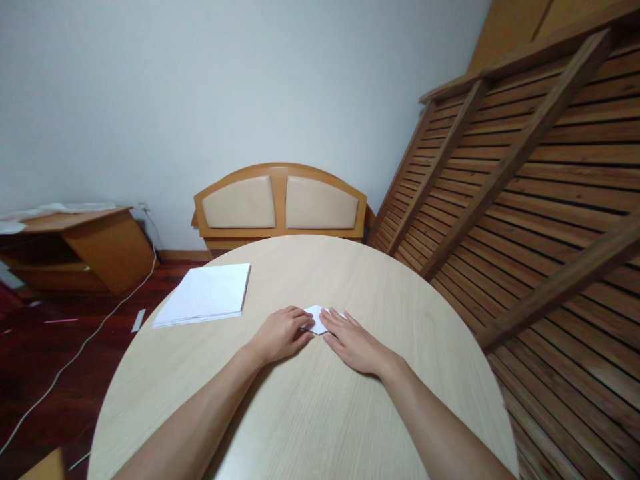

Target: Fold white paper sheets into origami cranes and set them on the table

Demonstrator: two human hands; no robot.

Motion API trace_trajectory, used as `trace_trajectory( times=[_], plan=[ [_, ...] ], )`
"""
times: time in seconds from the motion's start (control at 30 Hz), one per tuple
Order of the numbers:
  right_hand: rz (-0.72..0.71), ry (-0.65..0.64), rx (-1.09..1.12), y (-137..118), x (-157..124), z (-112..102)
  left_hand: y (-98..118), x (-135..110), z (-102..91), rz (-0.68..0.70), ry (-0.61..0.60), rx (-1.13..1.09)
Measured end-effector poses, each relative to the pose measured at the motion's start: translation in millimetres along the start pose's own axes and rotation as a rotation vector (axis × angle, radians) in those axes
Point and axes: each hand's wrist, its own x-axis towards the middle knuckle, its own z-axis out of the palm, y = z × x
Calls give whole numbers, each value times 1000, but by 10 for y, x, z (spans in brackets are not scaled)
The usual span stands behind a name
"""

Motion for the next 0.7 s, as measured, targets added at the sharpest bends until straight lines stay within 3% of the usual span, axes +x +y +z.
trace_trajectory(
  times=[0.17,0.33,0.53,0.7],
  plan=[
    [-65,153,95,3,56,1,-8,7,-5,-2,10,-11],
    [-12,265,78,-15,87,-41,-28,12,43,-28,28,0],
    [49,299,45,-27,117,-49,-46,17,72,-88,25,29],
    [42,312,16,-9,131,-41,-70,8,75,-35,27,11]
  ],
)
